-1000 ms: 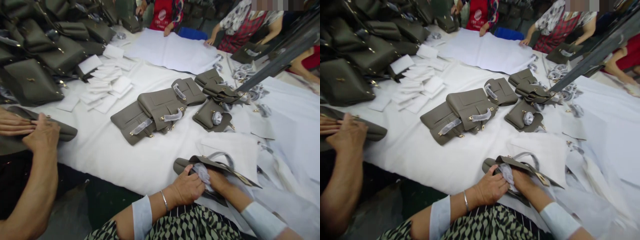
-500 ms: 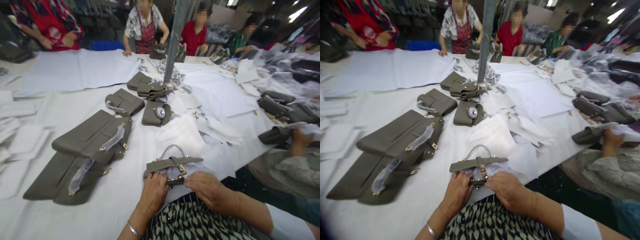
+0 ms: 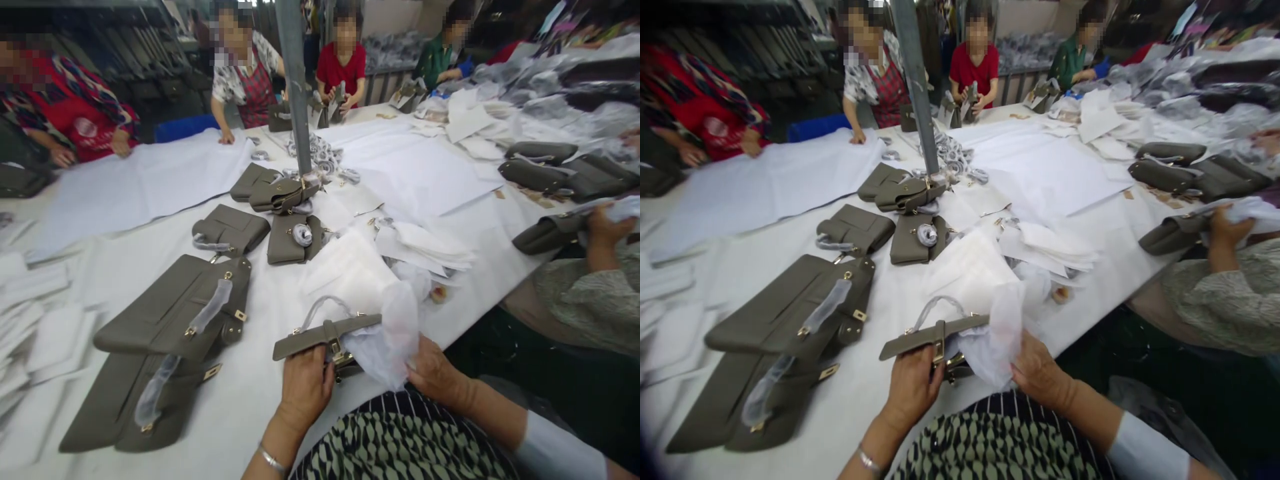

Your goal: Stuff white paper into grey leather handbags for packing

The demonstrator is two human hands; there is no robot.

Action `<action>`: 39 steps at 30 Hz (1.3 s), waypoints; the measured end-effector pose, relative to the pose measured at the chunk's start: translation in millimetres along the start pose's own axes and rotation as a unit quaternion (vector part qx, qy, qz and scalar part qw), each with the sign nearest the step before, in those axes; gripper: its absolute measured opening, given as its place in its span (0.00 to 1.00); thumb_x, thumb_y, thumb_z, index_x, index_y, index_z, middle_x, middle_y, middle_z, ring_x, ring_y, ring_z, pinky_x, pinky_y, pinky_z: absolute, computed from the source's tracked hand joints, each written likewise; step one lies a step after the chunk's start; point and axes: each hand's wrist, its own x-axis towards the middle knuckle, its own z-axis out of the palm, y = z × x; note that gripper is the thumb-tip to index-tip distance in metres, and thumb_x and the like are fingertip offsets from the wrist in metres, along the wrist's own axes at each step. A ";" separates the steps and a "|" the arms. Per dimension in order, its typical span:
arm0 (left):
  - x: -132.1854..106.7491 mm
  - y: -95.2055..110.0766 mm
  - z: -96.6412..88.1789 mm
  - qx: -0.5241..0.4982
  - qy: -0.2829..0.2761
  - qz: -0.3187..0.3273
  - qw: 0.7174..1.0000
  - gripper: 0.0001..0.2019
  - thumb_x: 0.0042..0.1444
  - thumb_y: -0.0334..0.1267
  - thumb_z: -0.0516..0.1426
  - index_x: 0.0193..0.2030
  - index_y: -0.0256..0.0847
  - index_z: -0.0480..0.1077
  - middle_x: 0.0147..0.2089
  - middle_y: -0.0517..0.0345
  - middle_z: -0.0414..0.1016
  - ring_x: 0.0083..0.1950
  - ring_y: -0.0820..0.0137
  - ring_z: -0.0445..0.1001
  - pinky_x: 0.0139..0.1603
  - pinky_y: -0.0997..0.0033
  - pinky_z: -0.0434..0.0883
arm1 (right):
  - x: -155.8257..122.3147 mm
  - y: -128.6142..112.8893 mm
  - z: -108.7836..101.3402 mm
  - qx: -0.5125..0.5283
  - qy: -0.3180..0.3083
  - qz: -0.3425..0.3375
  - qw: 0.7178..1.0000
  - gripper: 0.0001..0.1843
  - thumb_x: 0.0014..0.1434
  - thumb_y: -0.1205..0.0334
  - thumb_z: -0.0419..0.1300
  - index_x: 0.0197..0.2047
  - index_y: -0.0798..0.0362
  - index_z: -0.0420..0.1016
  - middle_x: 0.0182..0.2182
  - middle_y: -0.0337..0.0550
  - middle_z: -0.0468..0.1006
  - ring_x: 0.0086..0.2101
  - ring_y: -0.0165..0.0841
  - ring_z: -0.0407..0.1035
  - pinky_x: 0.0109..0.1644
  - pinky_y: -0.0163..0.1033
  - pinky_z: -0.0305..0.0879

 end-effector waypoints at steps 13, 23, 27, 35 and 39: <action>42.5 -1.4 -0.2 -0.051 -0.218 -0.005 0.975 0.27 0.56 0.38 0.54 0.63 0.43 0.60 0.58 0.42 0.70 0.59 0.51 0.68 0.63 0.37 0.56 | 84.8 -40.5 7.0 0.140 -0.193 -0.227 0.944 0.22 0.57 0.55 0.56 0.52 0.58 0.69 0.47 0.55 0.74 0.47 0.46 0.66 0.54 0.53 0.62; 28.7 1.6 -1.0 -0.100 -0.205 -0.093 0.969 0.15 0.59 0.36 0.52 0.52 0.40 0.71 0.48 0.46 0.77 0.53 0.55 0.73 0.62 0.44 0.62 | 122.3 -60.3 29.9 0.028 -0.369 -0.097 0.924 0.10 0.53 0.72 0.58 0.39 0.60 0.79 0.40 0.54 0.80 0.42 0.45 0.73 0.51 0.49 0.67; 29.5 -9.6 -7.4 -0.182 -0.112 -0.048 0.976 0.23 0.58 0.40 0.54 0.60 0.38 0.62 0.57 0.46 0.71 0.59 0.58 0.69 0.63 0.51 0.64 | 148.7 -61.4 38.9 0.030 -0.402 -0.090 0.911 0.06 0.49 0.69 0.64 0.32 0.63 0.79 0.31 0.57 0.80 0.35 0.47 0.75 0.45 0.50 0.70; 37.8 1.0 -0.4 -0.028 -0.170 -0.114 0.978 0.16 0.59 0.31 0.49 0.50 0.36 0.72 0.49 0.41 0.76 0.52 0.50 0.73 0.58 0.41 0.64 | 106.7 -22.0 -15.3 0.197 -0.320 -0.129 0.918 0.31 0.55 0.58 0.63 0.62 0.53 0.64 0.56 0.52 0.70 0.54 0.43 0.65 0.59 0.50 0.61; 46.1 4.4 -2.0 -0.039 -0.223 -0.102 0.969 0.17 0.58 0.32 0.51 0.53 0.35 0.70 0.53 0.38 0.74 0.54 0.49 0.72 0.60 0.39 0.61 | 90.6 -16.1 -7.4 0.156 -0.288 -0.147 0.933 0.28 0.61 0.63 0.55 0.65 0.51 0.59 0.59 0.51 0.67 0.58 0.42 0.61 0.63 0.52 0.56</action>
